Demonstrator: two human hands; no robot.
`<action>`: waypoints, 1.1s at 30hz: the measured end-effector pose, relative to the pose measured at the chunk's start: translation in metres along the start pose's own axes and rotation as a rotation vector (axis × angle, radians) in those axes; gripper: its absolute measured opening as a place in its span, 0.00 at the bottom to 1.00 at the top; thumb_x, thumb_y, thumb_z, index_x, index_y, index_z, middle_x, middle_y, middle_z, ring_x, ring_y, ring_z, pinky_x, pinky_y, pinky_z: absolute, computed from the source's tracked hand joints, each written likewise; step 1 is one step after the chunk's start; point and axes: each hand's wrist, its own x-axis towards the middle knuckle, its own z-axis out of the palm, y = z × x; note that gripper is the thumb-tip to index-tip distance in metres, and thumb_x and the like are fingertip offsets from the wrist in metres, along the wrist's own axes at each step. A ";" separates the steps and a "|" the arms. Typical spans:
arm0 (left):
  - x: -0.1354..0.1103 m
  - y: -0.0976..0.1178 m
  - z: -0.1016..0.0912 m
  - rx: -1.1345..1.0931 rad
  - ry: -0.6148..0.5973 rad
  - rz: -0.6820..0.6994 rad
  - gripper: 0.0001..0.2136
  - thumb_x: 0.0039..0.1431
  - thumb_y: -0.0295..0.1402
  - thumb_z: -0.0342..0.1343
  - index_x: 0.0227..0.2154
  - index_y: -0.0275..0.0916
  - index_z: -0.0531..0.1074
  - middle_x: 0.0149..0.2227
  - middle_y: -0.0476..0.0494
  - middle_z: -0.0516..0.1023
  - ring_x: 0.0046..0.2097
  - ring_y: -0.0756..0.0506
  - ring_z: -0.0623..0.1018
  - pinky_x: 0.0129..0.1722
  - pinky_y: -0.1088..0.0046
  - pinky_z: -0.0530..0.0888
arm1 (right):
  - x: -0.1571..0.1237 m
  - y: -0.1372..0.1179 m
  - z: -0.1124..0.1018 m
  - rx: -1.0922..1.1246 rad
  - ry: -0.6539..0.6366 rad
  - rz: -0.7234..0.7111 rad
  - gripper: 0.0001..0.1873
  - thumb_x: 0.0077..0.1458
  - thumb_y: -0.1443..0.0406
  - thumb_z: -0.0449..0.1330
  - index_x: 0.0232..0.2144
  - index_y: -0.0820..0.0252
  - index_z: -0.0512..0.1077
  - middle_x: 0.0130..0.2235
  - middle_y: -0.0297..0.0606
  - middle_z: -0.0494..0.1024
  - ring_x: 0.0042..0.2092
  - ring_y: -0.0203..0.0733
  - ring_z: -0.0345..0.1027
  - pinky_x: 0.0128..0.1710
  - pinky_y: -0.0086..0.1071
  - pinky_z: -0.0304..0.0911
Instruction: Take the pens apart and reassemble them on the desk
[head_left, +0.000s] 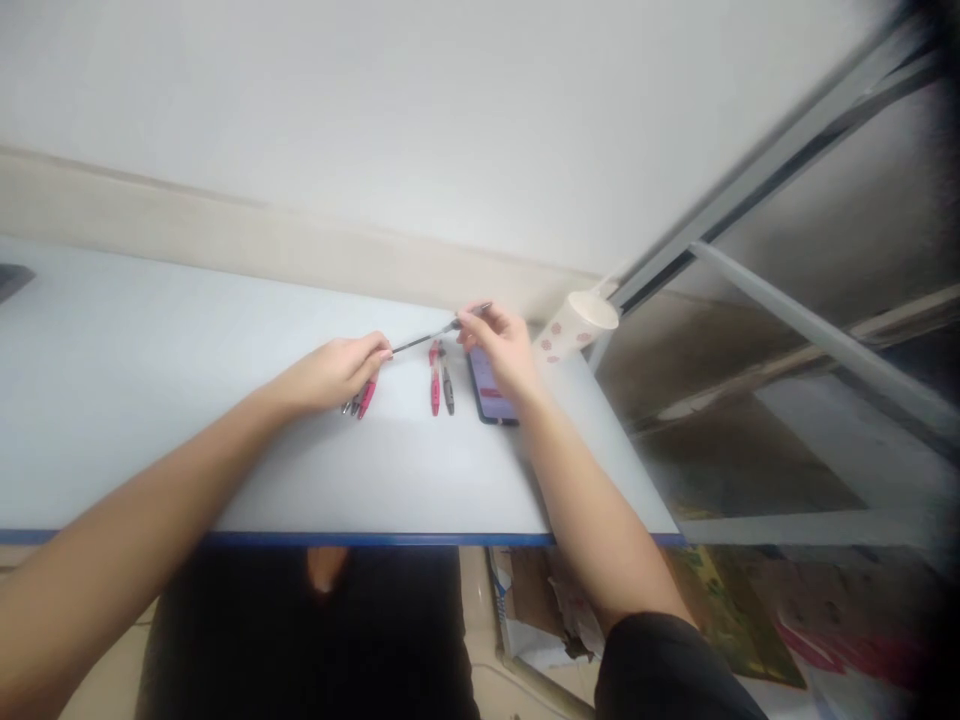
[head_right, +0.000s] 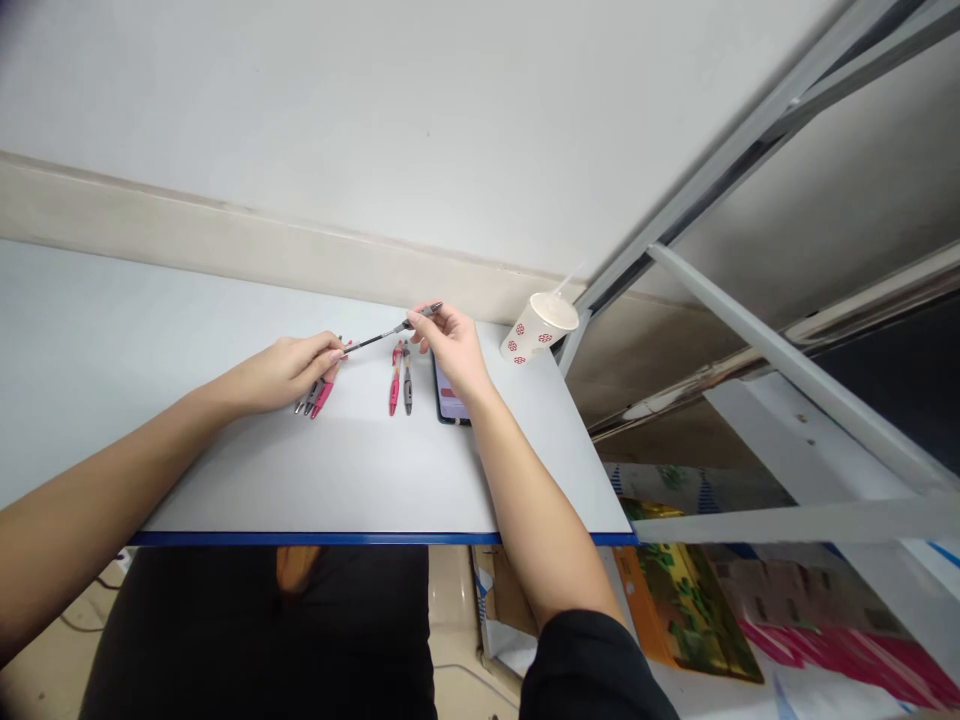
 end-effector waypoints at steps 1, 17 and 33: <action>0.000 0.000 0.000 0.001 -0.003 0.002 0.16 0.75 0.44 0.39 0.38 0.44 0.68 0.28 0.48 0.78 0.31 0.43 0.76 0.35 0.66 0.69 | 0.000 0.001 0.001 0.004 -0.023 0.005 0.16 0.57 0.52 0.69 0.34 0.57 0.75 0.29 0.32 0.74 0.31 0.35 0.67 0.34 0.31 0.66; -0.001 -0.003 0.002 -0.077 0.015 0.051 0.16 0.75 0.46 0.42 0.36 0.43 0.68 0.25 0.51 0.77 0.27 0.46 0.76 0.32 0.70 0.70 | -0.010 0.005 0.009 0.045 -0.375 0.132 0.17 0.53 0.55 0.73 0.41 0.58 0.80 0.34 0.34 0.79 0.33 0.39 0.75 0.31 0.32 0.68; 0.001 -0.020 -0.004 0.073 0.253 0.198 0.14 0.70 0.47 0.55 0.44 0.42 0.76 0.41 0.42 0.83 0.40 0.42 0.81 0.38 0.67 0.73 | -0.014 -0.007 0.008 -0.189 -0.334 -0.033 0.21 0.59 0.53 0.70 0.48 0.57 0.71 0.34 0.33 0.79 0.33 0.37 0.73 0.35 0.31 0.66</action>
